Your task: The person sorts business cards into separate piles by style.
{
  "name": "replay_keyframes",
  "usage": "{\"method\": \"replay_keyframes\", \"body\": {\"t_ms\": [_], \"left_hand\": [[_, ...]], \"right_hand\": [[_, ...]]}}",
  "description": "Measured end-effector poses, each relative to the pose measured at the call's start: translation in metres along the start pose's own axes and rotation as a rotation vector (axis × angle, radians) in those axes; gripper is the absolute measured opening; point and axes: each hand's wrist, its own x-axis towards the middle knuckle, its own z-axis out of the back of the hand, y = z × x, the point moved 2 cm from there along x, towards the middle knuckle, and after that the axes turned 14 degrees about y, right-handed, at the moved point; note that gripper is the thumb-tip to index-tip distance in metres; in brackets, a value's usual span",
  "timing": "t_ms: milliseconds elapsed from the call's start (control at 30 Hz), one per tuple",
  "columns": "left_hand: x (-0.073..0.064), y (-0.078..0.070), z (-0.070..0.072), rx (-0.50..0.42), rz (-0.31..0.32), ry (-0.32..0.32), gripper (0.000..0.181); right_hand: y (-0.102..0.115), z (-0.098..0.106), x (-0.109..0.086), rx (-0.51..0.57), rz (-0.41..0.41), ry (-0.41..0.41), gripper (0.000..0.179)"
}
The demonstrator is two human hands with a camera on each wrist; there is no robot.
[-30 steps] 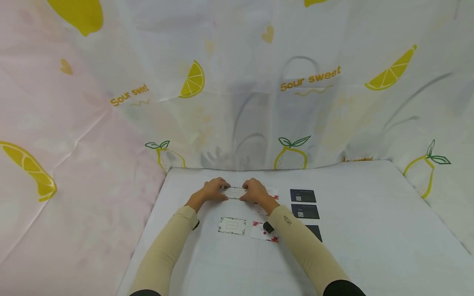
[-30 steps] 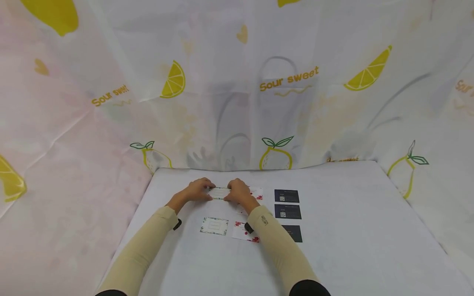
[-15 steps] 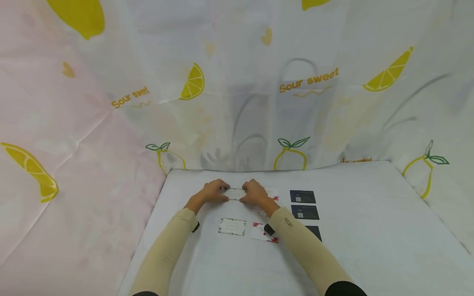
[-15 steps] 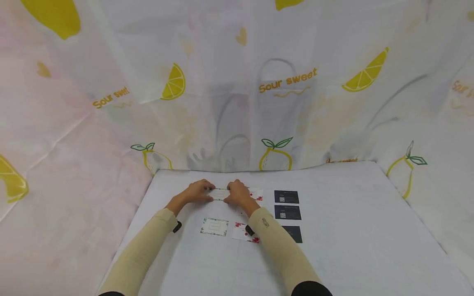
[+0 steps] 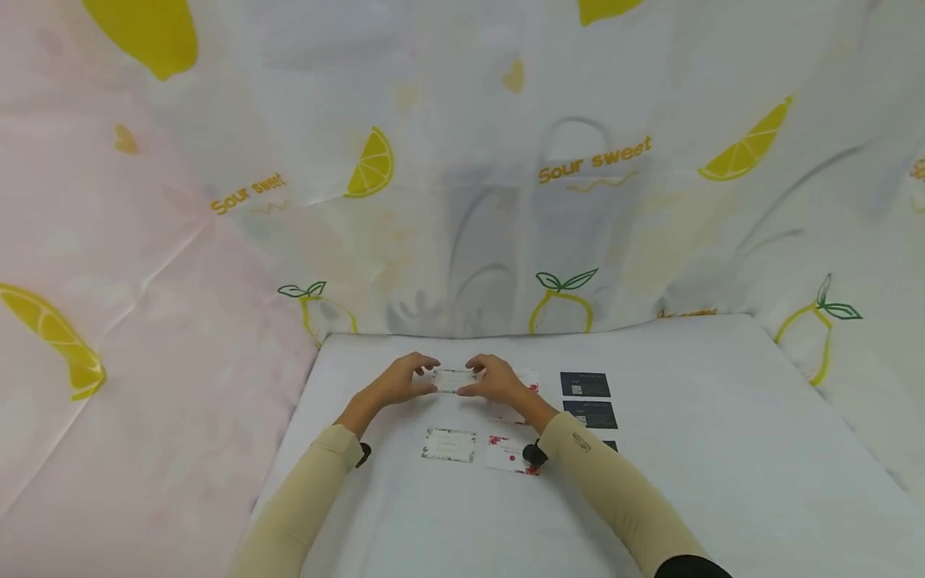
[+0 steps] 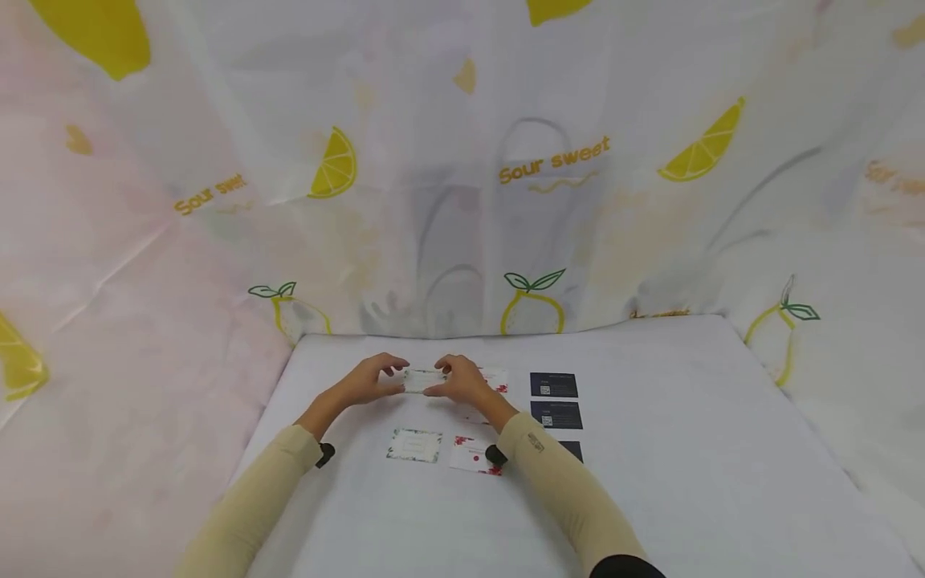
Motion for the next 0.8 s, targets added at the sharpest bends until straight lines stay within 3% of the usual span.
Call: {"method": "replay_keyframes", "body": {"t_ms": [167, 467, 700, 800], "left_hand": [[-0.016, -0.001, -0.002, -0.036, -0.024, 0.009, 0.051], [-0.026, -0.013, 0.002, -0.069, -0.104, 0.018, 0.054], [-0.033, -0.013, -0.010, -0.046, -0.073, 0.098, 0.059], [-0.037, -0.013, -0.015, -0.036, -0.070, 0.097, 0.060]], "right_hand": [[0.000, -0.001, -0.010, 0.048, 0.016, 0.037, 0.059], [0.001, 0.002, -0.022, 0.048, 0.059, 0.061, 0.055], [-0.003, -0.009, -0.028, 0.051, 0.079, 0.104, 0.053], [-0.004, -0.014, -0.033, 0.027, 0.097, 0.112, 0.051]]}}
